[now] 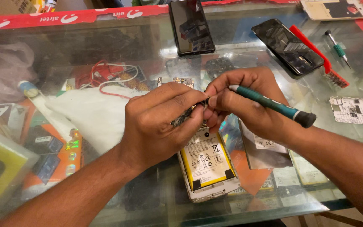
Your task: The person holds a smartphone motherboard and uses a precision screwdriver to remove and reinsert small screws. The person then places the motherboard back into the phone chassis.
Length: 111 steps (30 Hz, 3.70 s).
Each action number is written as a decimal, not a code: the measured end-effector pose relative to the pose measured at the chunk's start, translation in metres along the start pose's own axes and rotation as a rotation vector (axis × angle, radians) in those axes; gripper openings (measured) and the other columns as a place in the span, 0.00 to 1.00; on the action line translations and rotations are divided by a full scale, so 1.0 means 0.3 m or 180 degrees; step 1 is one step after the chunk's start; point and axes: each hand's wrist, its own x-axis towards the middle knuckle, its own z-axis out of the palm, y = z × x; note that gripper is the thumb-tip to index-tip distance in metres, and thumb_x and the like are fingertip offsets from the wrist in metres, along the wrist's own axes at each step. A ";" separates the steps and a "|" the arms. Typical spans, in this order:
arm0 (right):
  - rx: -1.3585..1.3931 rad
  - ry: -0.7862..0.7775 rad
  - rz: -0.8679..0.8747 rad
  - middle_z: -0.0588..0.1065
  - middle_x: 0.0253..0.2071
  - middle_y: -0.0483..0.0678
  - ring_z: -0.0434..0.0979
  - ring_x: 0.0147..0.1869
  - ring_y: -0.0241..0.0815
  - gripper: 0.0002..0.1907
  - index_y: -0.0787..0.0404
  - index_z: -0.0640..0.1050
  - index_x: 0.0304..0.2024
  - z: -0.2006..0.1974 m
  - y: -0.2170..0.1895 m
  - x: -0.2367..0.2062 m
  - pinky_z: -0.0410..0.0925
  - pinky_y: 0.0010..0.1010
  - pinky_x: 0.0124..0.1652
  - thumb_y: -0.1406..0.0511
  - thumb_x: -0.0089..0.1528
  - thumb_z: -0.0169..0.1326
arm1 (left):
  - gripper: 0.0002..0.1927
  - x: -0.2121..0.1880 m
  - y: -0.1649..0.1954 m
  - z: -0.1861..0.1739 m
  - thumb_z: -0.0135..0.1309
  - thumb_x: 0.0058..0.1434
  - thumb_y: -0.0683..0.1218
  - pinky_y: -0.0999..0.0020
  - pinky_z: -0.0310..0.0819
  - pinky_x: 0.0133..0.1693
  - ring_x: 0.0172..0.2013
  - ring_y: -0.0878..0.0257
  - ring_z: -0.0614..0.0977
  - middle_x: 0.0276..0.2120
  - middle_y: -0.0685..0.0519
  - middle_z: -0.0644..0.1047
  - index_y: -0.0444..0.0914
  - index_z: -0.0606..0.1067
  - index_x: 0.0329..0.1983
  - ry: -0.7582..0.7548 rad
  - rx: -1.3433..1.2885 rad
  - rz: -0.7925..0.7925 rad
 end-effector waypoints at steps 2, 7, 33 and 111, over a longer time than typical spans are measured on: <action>-0.0071 0.0000 -0.0033 0.83 0.31 0.53 0.84 0.33 0.37 0.09 0.73 0.81 0.39 -0.002 0.001 0.000 0.78 0.26 0.35 0.70 0.61 0.53 | 0.09 -0.001 0.000 -0.003 0.64 0.63 0.36 0.70 0.83 0.38 0.39 0.61 0.86 0.40 0.50 0.82 0.35 0.80 0.45 0.0024 0.0013 0.0015; 0.0059 -0.0153 -0.0177 0.82 0.31 0.53 0.84 0.33 0.37 0.10 0.73 0.80 0.40 -0.006 -0.002 -0.005 0.78 0.26 0.35 0.70 0.62 0.53 | 0.08 0.000 0.003 -0.005 0.64 0.64 0.36 0.70 0.83 0.38 0.39 0.61 0.86 0.40 0.50 0.82 0.35 0.80 0.45 0.0031 -0.0012 0.0019; -0.0093 -0.0117 -0.0166 0.82 0.31 0.53 0.85 0.33 0.38 0.08 0.73 0.79 0.40 0.002 -0.011 -0.007 0.80 0.28 0.36 0.72 0.61 0.55 | 0.08 -0.002 0.001 -0.003 0.64 0.63 0.36 0.71 0.82 0.37 0.38 0.62 0.86 0.39 0.50 0.82 0.35 0.80 0.45 0.0019 -0.0054 -0.0030; 0.0017 -0.0260 -0.0296 0.83 0.35 0.53 0.87 0.37 0.38 0.10 0.72 0.78 0.45 -0.007 0.008 -0.013 0.81 0.27 0.38 0.71 0.62 0.55 | 0.08 0.003 -0.001 -0.008 0.63 0.65 0.35 0.69 0.82 0.37 0.38 0.62 0.85 0.40 0.50 0.81 0.34 0.80 0.47 0.0006 -0.0003 -0.0002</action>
